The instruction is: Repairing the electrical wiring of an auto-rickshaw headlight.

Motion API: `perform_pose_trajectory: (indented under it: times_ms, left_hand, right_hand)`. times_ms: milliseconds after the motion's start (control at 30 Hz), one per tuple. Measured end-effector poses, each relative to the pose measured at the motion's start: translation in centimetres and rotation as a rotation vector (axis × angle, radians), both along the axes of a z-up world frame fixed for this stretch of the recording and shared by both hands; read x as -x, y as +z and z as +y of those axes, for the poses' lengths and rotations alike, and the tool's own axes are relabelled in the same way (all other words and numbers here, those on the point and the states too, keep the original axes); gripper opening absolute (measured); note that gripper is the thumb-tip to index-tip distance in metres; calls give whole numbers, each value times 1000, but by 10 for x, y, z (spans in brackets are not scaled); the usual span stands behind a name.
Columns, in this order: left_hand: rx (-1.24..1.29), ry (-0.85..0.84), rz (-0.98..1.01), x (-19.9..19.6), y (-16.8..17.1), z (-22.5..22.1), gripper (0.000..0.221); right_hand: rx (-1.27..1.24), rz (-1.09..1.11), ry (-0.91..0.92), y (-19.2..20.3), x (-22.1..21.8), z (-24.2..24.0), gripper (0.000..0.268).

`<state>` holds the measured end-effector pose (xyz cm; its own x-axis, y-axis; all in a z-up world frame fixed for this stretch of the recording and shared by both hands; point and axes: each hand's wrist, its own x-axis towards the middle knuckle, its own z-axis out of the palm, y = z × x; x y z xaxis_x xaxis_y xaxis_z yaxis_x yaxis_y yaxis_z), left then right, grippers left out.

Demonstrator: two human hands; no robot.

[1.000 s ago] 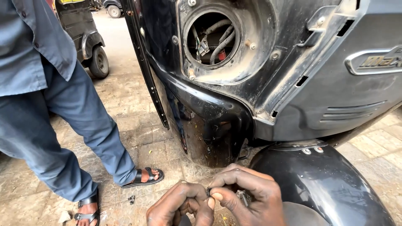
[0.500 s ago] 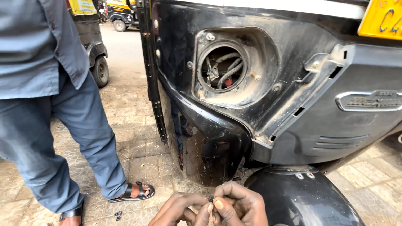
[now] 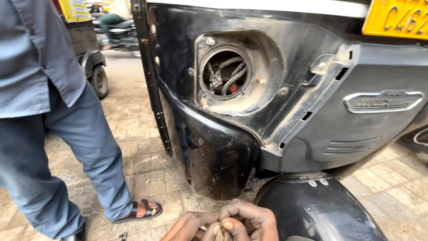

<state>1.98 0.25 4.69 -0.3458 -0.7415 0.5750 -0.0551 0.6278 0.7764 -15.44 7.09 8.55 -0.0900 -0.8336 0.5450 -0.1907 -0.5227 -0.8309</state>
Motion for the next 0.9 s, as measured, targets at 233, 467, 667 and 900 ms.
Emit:
perform_pose_trajectory:
  times_ms: [233,467,667,900]
  left_hand:
    - [84,84,151,24,95,10,8]
    - [234,262,158,43,173,-27,11]
    - [452,258,193,69,220,-75,19]
    - [580,144,80,89,233,-89,24]
  right_hand:
    - [-104,-144,-183,71,-14,-13,11]
    - [67,-75,-193,131,-10,-76,10]
    - [316,-28,-178,172,12,-133,9]
    - [378,-156,-235,166,41,-149,15]
